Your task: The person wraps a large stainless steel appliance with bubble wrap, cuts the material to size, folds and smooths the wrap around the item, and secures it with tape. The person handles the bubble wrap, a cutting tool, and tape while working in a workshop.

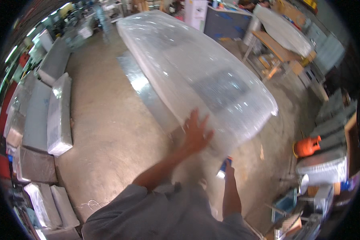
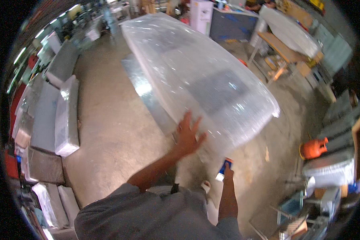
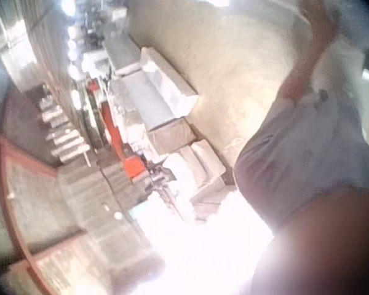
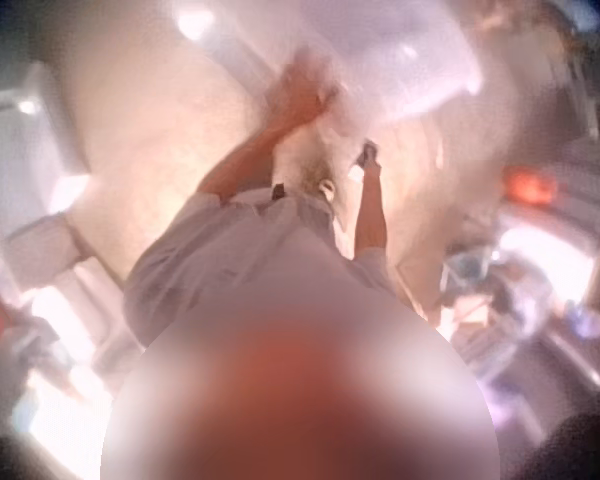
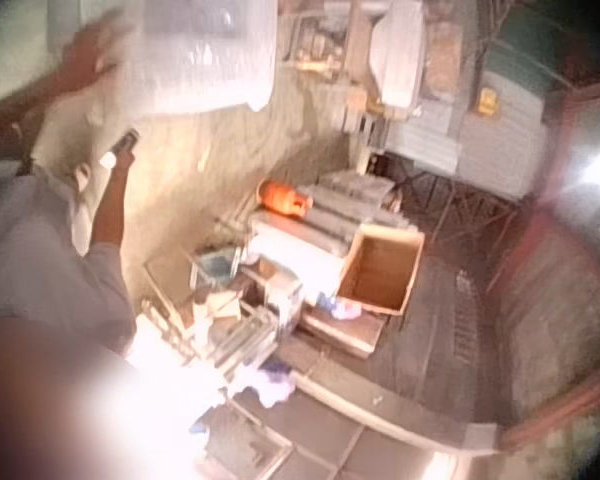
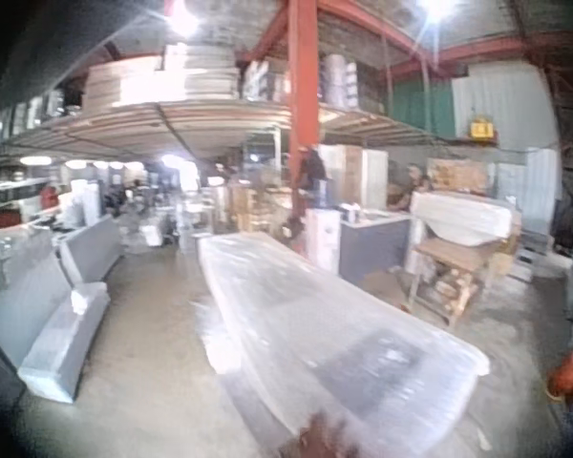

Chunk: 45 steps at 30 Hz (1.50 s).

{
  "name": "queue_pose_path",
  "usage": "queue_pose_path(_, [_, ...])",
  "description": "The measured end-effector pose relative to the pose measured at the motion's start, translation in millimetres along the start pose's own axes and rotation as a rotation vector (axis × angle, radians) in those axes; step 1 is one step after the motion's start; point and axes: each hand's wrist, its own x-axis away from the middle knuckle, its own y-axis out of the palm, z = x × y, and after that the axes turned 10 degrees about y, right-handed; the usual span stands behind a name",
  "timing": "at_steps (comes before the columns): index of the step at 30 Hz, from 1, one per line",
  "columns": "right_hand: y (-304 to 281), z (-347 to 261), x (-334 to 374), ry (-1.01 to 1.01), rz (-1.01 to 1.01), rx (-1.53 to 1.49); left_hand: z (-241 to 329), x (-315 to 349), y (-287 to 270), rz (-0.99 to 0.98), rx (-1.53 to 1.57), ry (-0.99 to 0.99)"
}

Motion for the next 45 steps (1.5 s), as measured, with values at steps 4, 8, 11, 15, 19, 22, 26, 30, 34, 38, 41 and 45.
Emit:
queue_pose_path(4, [86.0, -49.0, 14.4, -0.037, 0.186, 0.265, -60.0, 79.2, -72.7, -0.169, 0.126, -0.029])
queue_pose_path(8, [145.7, -85.7, 66.1, -0.070, 0.211, 0.509, -167.6, 179.1, -149.5, -0.252, 0.132, -0.426])
queue_pose_path(11, [185.2, -86.9, 114.3, -0.074, 0.171, 0.699, -249.1, 239.4, -196.2, -0.255, 0.017, -0.609])
queue_pose_path(15, [256.8, -78.1, 179.9, -0.009, 0.019, 0.954, -366.7, 256.9, -239.6, -0.131, 0.062, -0.691])
queue_pose_path(19, [355.8, -83.9, 232.4, 0.108, -0.183, 1.163, -498.8, 239.3, -268.8, 0.025, 0.161, -0.976])
queue_pose_path(22, [438.8, -111.1, 253.4, 0.164, -0.284, 1.271, -593.3, 250.2, -288.6, 0.032, 0.279, -1.181])
queue_pose_path(26, [549.0, -176.5, 263.8, 0.216, -0.370, 1.366, -708.1, 288.8, -336.9, -0.452, 0.245, -1.385])
queue_pose_path(30, [659.1, -277.4, 243.7, 0.204, -0.387, 1.460, -806.3, 286.3, -405.1, -0.291, 0.399, -1.682])
queue_pose_path(34, [775.1, -387.9, 213.4, 0.170, -0.333, 1.353, -916.4, 230.3, -451.3, 0.028, 0.500, -1.949])
queue_pose_path(38, [905.3, -450.3, 203.3, -0.070, -0.313, 0.951, -1085.3, 152.6, -467.9, -0.130, 0.519, -1.864])
queue_pose_path(41, [1018.7, -460.4, 208.7, -0.080, -0.117, 0.667, -1247.4, 46.2, -474.8, -0.154, 0.621, -1.371])
queue_pose_path(45, [1140.9, -479.9, 246.8, -0.208, 0.249, 0.631, -1399.7, -180.4, -507.1, -0.221, 0.201, -1.251])
